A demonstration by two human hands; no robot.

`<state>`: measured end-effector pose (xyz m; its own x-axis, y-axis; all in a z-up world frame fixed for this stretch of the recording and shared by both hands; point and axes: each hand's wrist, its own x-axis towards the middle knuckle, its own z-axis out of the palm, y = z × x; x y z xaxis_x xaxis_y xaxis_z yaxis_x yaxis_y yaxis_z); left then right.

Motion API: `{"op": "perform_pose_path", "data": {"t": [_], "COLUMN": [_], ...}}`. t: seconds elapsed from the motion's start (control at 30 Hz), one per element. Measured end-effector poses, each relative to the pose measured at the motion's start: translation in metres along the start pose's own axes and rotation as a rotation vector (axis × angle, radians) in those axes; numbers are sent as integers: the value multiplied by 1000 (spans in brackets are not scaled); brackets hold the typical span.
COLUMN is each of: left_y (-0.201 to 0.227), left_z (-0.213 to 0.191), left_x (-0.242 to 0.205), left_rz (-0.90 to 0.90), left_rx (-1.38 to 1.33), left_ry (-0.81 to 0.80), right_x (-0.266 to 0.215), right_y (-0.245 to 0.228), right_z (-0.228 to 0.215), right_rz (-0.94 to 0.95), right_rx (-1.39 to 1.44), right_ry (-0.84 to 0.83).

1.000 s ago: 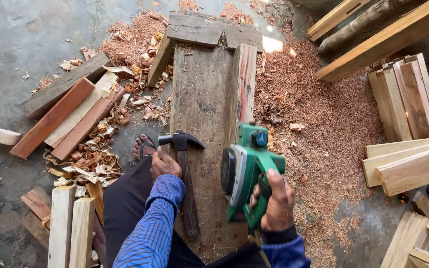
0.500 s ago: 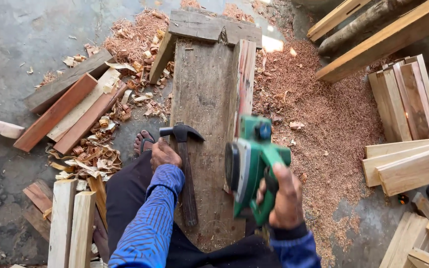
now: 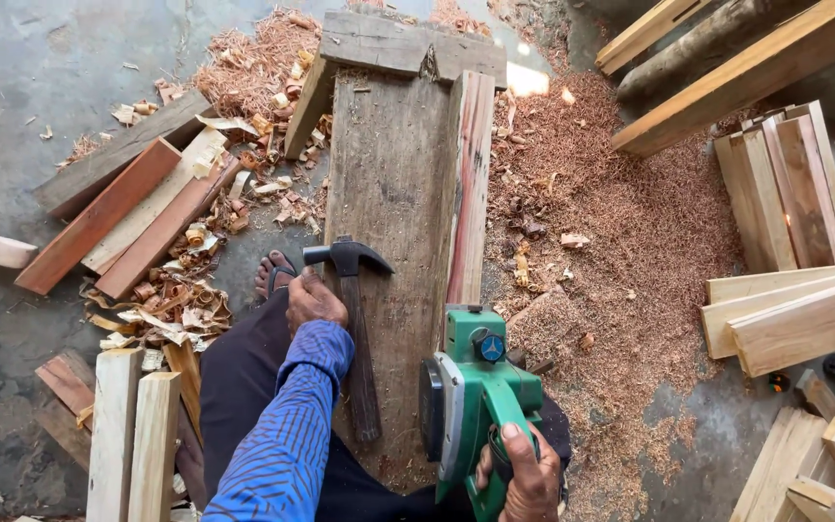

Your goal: Planing and sawing a piece of lumber in a workshop.

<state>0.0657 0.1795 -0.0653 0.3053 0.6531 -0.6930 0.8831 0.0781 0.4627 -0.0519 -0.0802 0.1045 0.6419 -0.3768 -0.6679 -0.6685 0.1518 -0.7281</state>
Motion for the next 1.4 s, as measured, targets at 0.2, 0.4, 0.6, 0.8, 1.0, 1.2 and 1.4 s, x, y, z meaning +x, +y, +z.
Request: {"op": "perform_pose_path", "data": {"t": [0.2,0.4,0.6,0.8,1.0,1.2,1.4], "left_y": [-4,-5,-6,-7,4,-6,2], "left_z": [-4,-2,1,-1,-4,9,0], "left_x": [-7,-4,1,-2,-4,4,-2], "left_rz": [-13,-14,-18,3,-48,-57,-19], "left_rx": [-17,-13,-9,-20,-15,-22,-31], "left_ry": [3,-11,-13,-23,-17,39,21], "right_x": [3,21,44,68,89,63,15], "right_y": [-26,-52,-79,-105,-132,-117,-50], "right_z": [22,47,76,100,124,95,35], "right_rz": [-28,-90,-117,-168,-140,-21,-23], "right_rx": [-19,-13,-19,-61,-46,49,70], "right_ry": [-42,-111,-111,-148,-199,-227,-139]}}
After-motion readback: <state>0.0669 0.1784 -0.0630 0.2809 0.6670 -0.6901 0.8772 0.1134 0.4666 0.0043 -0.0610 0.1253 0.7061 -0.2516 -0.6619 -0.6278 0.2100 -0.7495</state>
